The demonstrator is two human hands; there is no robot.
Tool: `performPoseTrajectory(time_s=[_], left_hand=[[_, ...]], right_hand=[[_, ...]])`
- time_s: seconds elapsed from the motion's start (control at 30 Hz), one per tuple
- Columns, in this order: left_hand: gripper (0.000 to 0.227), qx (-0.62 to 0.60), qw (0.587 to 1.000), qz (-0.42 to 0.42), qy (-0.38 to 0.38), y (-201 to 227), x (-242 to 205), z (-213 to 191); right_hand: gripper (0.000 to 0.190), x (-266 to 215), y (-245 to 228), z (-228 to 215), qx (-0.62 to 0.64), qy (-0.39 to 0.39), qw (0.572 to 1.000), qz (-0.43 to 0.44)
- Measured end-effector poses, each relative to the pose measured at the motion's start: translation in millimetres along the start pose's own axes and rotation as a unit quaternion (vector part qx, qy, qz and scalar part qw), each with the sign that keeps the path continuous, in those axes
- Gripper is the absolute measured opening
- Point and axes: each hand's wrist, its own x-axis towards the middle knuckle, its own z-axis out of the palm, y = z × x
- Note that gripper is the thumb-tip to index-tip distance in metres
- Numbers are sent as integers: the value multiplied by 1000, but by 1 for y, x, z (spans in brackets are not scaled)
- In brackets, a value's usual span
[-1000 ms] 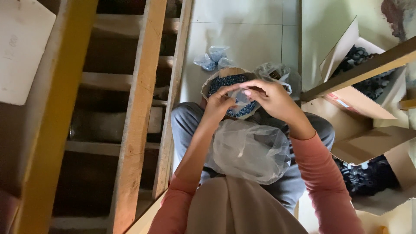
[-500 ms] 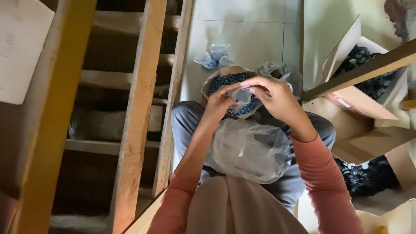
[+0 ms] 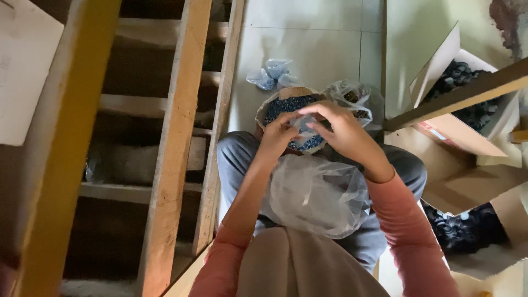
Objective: A person sitting on the floor is manually packaging small blue plastic wall anchors into individual plastic bags.
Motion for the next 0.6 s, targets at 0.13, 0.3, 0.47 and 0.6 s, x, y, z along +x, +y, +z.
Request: performPoseTrajectory(time_s=[0.13,0.3,0.47,0.6], left_hand=[[41,2,1000,-9,2,-3,3,-5],[44,6,999,-24,44,-5,11,-13],[45,5,997,-33,75,-12,29,-18],[47,10,997,-24,78,-41,44,-32]], right_hand=[[31,17,82,33,5,48,999,19],[31,35,238,130,-117,-17,981,151],[57,22,274,182,-350,-139,917,135],[62,28,235,192,-404,-143,887,169]])
